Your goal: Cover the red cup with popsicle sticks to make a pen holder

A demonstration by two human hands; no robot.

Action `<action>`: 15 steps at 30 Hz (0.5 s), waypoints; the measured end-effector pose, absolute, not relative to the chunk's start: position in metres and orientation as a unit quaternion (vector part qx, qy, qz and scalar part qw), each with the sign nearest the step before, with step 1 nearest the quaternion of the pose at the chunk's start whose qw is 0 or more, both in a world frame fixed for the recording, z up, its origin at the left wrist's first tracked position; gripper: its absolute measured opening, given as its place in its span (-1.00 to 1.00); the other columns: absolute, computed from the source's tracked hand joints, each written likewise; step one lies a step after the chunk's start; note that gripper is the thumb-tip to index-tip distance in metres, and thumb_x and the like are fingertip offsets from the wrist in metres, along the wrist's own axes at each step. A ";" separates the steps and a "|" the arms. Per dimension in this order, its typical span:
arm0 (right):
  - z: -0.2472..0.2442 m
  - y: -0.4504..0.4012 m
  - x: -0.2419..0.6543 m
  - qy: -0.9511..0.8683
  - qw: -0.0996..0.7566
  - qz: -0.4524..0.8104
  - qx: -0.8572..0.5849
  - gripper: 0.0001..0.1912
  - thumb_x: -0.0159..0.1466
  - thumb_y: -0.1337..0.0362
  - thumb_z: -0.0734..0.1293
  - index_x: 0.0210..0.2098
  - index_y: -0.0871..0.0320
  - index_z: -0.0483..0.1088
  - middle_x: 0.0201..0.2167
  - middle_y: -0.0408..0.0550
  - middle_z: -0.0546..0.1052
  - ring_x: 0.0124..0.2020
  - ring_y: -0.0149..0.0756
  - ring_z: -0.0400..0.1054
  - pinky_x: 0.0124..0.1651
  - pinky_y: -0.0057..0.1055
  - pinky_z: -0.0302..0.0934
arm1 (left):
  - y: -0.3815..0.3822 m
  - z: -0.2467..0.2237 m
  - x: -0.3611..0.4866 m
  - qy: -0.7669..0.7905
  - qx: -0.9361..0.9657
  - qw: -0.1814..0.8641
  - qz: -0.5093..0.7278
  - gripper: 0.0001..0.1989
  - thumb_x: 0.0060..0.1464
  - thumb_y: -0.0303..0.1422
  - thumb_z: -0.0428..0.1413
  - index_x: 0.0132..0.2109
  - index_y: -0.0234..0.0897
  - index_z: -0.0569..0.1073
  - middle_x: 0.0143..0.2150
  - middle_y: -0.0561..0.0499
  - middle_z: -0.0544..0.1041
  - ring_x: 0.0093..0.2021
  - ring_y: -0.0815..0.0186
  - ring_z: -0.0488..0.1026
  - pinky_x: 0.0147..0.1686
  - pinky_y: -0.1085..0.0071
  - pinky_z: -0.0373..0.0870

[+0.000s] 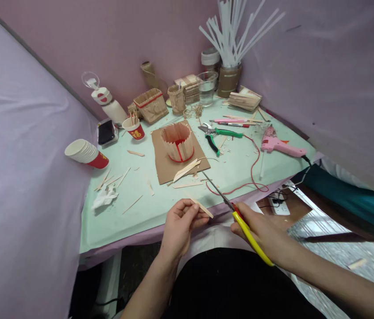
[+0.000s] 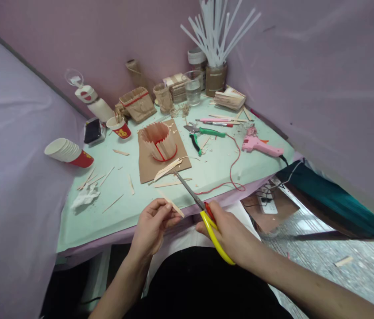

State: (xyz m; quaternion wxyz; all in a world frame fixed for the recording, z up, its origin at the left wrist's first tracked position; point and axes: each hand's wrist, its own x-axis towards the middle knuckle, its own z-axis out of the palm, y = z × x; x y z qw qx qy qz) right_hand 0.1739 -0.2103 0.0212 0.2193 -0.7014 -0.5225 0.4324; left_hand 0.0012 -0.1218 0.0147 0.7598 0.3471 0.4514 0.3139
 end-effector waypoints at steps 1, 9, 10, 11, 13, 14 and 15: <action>0.020 -0.209 0.175 -0.523 0.226 0.430 -0.700 -0.74 0.23 0.03 0.18 -0.39 0.06 0.08 -0.51 -0.19 0.38 -0.48 -0.32 0.26 -0.43 -0.42 0.09 | -0.121 0.015 0.001 0.455 0.344 0.757 0.317 -0.76 -0.05 -0.30 0.26 -0.37 -0.35 0.37 -0.49 0.01 0.55 -0.44 0.40 0.54 -0.41 0.56 0.49; 0.012 -0.199 0.170 -0.474 0.341 0.449 -0.677 -0.73 0.18 0.03 0.25 -0.45 0.08 0.18 -0.55 -0.20 0.34 -0.50 -0.35 0.24 -0.42 -0.40 0.16 | -0.123 0.013 0.002 0.457 0.348 0.753 0.321 -0.76 -0.06 -0.28 0.25 -0.38 -0.34 0.38 -0.49 0.01 0.55 -0.43 0.39 0.53 -0.38 0.51 0.49; 0.010 -0.197 0.168 -0.464 0.362 0.447 -0.673 -0.73 0.16 0.04 0.28 -0.45 0.09 0.20 -0.54 -0.19 0.36 -0.49 -0.35 0.26 -0.40 -0.40 0.18 | -0.124 0.011 0.003 0.454 0.356 0.750 0.323 -0.78 -0.05 -0.29 0.24 -0.38 -0.33 0.39 -0.47 0.02 0.55 -0.42 0.39 0.53 -0.37 0.50 0.49; 0.008 -0.194 0.166 -0.455 0.384 0.446 -0.668 -0.74 0.14 0.06 0.31 -0.44 0.09 0.22 -0.51 -0.17 0.40 -0.47 -0.34 0.29 -0.37 -0.39 0.21 | -0.125 0.009 0.004 0.450 0.369 0.744 0.328 -0.79 -0.04 -0.29 0.24 -0.38 -0.33 0.40 -0.46 0.02 0.56 -0.41 0.39 0.53 -0.35 0.49 0.49; 0.004 -0.189 0.163 -0.442 0.421 0.446 -0.654 -0.76 0.11 0.09 0.35 -0.41 0.11 0.27 -0.45 -0.13 0.46 -0.40 -0.30 0.36 -0.29 -0.37 0.24 | -0.127 0.005 0.006 0.441 0.402 0.727 0.340 -0.81 -0.03 -0.31 0.23 -0.38 -0.34 0.42 -0.45 0.03 0.55 -0.41 0.40 0.51 -0.32 0.48 0.48; 0.003 -0.187 0.162 -0.438 0.434 0.447 -0.649 -0.76 0.10 0.10 0.36 -0.39 0.11 0.28 -0.44 -0.12 0.48 -0.38 -0.29 0.38 -0.26 -0.36 0.25 | -0.128 0.003 0.006 0.436 0.419 0.717 0.345 -0.82 -0.02 -0.31 0.22 -0.38 -0.34 0.43 -0.45 0.03 0.55 -0.41 0.41 0.50 -0.32 0.48 0.47; 0.001 -0.186 0.161 -0.433 0.440 0.449 -0.646 -0.75 0.10 0.10 0.37 -0.39 0.11 0.28 -0.43 -0.11 0.49 -0.37 -0.29 0.39 -0.25 -0.35 0.26 | -0.129 0.002 0.007 0.433 0.434 0.709 0.349 -0.83 -0.01 -0.32 0.22 -0.38 -0.34 0.43 -0.45 0.03 0.54 -0.42 0.42 0.49 -0.31 0.49 0.46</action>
